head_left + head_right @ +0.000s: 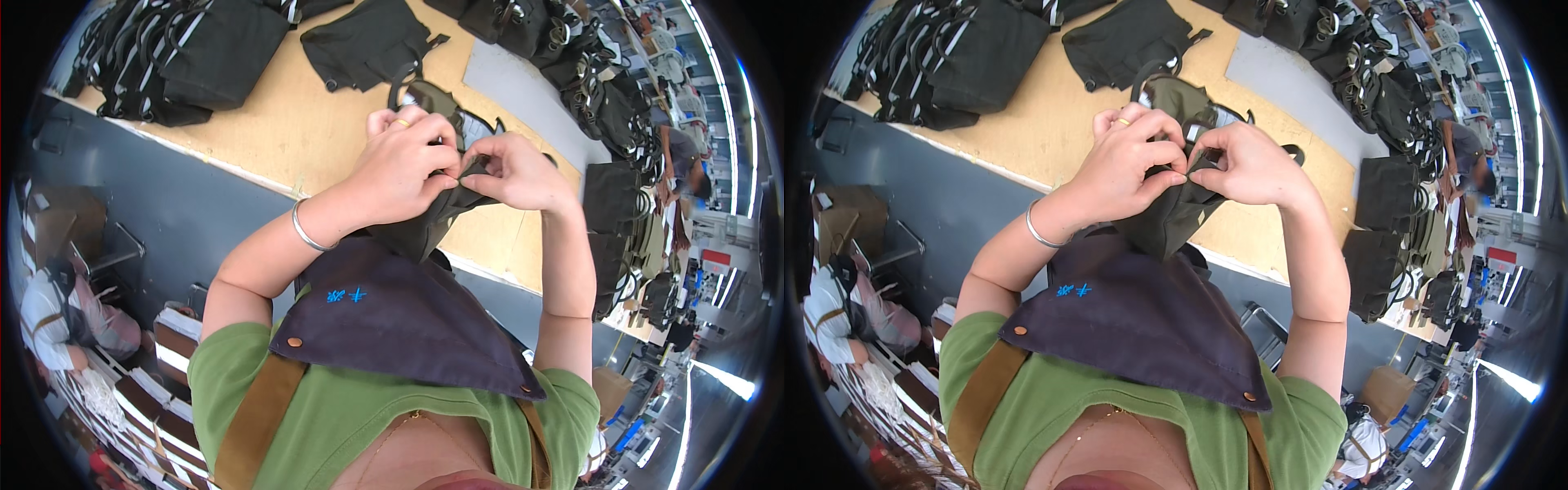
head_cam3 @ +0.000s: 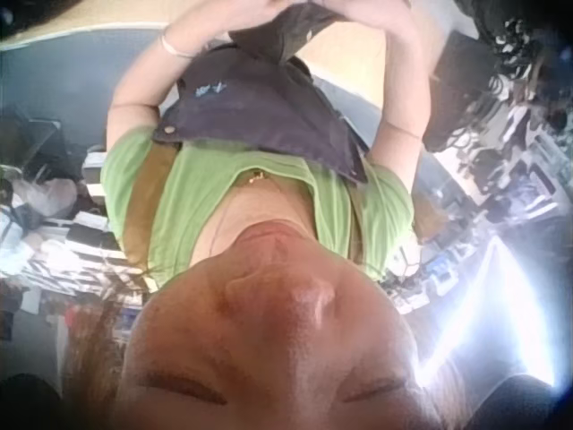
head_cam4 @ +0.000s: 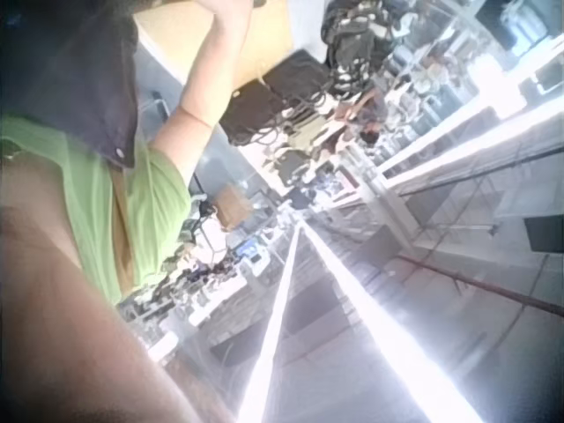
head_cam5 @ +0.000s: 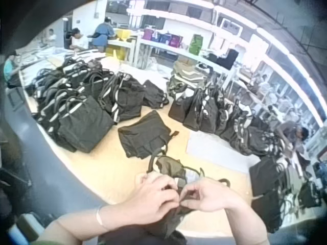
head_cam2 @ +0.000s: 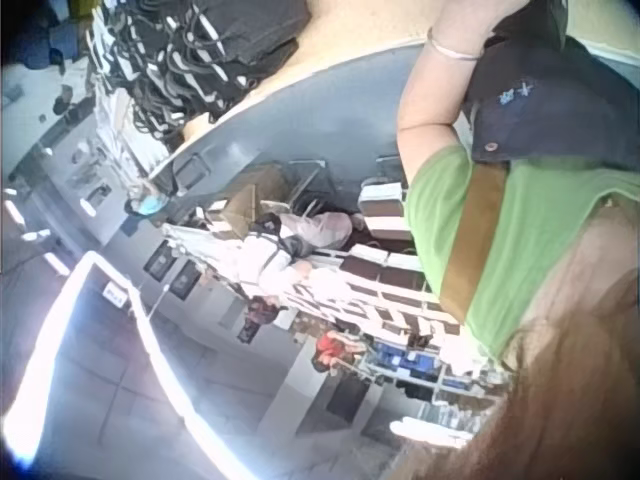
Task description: The person assembles olive green canvas bags by hand. They repeatedly open the bag, insert a white rectangular object into an internal pocket, and zip the compartment closed. The person handles multiple bags sequentially on a wooden workbench.
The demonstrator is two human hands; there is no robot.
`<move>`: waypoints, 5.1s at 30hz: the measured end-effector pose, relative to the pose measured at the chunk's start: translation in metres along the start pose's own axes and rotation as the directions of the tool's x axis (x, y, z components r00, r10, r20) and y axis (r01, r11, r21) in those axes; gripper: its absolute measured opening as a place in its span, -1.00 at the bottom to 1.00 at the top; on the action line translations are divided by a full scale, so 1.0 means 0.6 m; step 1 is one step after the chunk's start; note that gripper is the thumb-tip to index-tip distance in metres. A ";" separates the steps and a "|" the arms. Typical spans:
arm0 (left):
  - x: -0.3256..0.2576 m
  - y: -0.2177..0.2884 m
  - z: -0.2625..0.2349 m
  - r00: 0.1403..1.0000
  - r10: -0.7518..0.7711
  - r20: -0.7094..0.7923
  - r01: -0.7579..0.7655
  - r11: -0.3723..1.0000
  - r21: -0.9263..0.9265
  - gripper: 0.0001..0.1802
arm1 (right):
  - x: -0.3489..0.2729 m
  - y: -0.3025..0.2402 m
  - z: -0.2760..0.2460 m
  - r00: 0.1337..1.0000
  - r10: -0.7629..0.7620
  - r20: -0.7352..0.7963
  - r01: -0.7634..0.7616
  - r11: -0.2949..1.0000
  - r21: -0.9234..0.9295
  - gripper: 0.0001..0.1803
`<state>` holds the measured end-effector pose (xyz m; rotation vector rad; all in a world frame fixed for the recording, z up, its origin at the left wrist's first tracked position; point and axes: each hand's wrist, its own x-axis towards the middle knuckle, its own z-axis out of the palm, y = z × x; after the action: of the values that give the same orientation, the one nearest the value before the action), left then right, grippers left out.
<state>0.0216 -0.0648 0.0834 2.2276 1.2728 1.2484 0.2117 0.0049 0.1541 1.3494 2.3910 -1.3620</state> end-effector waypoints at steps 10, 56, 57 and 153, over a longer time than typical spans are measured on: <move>-0.018 -0.010 0.051 0.957 -0.290 0.016 0.279 0.902 -0.329 -0.75 | 0.020 0.046 -0.022 0.985 -0.164 0.061 0.135 0.933 0.334 -0.82; -0.014 -0.011 0.057 0.929 -0.367 -0.045 0.288 0.795 -0.534 -0.90 | 0.004 0.020 0.006 0.902 -0.339 -0.268 0.326 0.941 -0.092 -0.90; -0.014 -0.011 0.057 0.930 -0.365 -0.050 0.284 0.796 -0.535 -0.90 | 0.005 0.021 0.006 0.898 -0.347 -0.269 0.336 0.938 -0.088 -0.90; -0.022 -0.058 -0.068 0.983 0.129 0.130 -0.154 0.966 0.206 -0.84 | -0.088 0.085 0.000 0.741 -0.553 -0.381 0.325 0.792 -0.517 -0.89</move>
<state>-0.0332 -0.0622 0.0793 2.5438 1.2774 1.0534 0.2806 -0.0184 0.1444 1.1496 3.2906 -0.4611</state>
